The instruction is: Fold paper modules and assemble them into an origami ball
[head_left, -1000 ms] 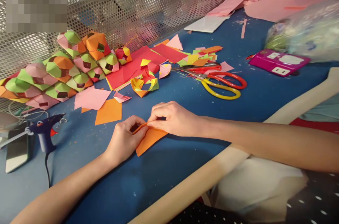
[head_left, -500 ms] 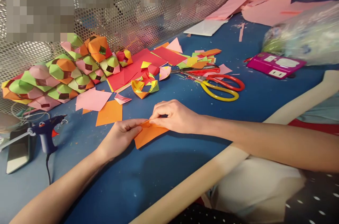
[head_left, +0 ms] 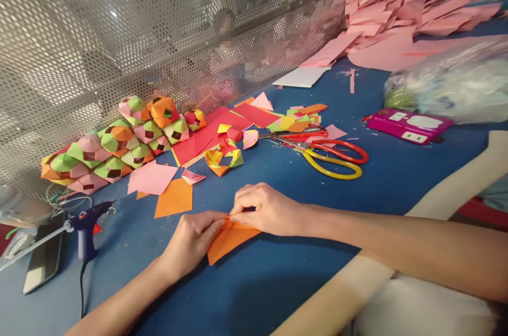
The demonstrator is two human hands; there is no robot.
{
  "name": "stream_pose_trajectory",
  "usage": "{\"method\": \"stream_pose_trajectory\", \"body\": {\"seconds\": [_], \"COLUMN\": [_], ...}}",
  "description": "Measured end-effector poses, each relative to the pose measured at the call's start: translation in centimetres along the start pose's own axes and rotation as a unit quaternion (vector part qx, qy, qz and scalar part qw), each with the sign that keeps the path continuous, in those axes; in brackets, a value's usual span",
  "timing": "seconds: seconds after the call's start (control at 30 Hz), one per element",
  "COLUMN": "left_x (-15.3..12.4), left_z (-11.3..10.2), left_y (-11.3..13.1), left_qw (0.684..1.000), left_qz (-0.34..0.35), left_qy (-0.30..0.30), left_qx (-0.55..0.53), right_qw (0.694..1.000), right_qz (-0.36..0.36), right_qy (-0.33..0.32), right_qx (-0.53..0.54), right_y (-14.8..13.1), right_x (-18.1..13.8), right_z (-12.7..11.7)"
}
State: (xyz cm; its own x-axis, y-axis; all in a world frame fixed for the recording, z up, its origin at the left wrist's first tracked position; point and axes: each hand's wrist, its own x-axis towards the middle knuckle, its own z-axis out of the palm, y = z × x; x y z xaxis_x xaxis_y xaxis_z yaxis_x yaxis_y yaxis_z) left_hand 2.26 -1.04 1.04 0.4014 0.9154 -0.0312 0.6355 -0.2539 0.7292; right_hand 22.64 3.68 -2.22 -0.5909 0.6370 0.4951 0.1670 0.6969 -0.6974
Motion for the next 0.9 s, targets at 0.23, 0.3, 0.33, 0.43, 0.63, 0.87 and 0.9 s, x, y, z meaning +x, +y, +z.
{"method": "stream_pose_trajectory", "body": {"seconds": [0.23, 0.3, 0.33, 0.43, 0.63, 0.87, 0.9], "left_x": [-0.3, -0.3, -0.3, -0.4, -0.4, -0.3, -0.3], "left_z": [0.6, 0.8, 0.9, 1.1, 1.4, 1.5, 1.5], "left_y": [0.0, 0.2, 0.3, 0.5, 0.7, 0.1, -0.1], "left_qw": [0.997, 0.996, 0.996, 0.994, 0.996, 0.999, 0.998], "left_qz": [-0.020, -0.020, -0.020, -0.021, -0.029, 0.008, 0.010], "left_qy": [0.020, 0.022, 0.021, 0.021, 0.031, 0.031, 0.050], "left_qx": [0.078, 0.086, 0.089, 0.104, 0.080, 0.035, 0.046], "right_qw": [0.999, 0.997, 0.996, 0.991, 0.981, 0.993, 0.996], "right_qz": [-0.047, -0.066, -0.073, -0.098, -0.131, -0.073, -0.048], "right_qy": [0.008, -0.002, -0.007, -0.015, -0.029, -0.046, -0.037], "right_qx": [-0.018, -0.042, -0.056, -0.094, -0.140, -0.080, -0.066], "right_y": [-0.3, -0.2, -0.1, 0.0, 0.1, 0.0, -0.1], "right_x": [-0.1, -0.2, -0.2, -0.3, -0.4, -0.2, -0.2], "right_z": [0.9, 1.2, 1.4, 1.5, 1.4, 1.0, 0.9]}}
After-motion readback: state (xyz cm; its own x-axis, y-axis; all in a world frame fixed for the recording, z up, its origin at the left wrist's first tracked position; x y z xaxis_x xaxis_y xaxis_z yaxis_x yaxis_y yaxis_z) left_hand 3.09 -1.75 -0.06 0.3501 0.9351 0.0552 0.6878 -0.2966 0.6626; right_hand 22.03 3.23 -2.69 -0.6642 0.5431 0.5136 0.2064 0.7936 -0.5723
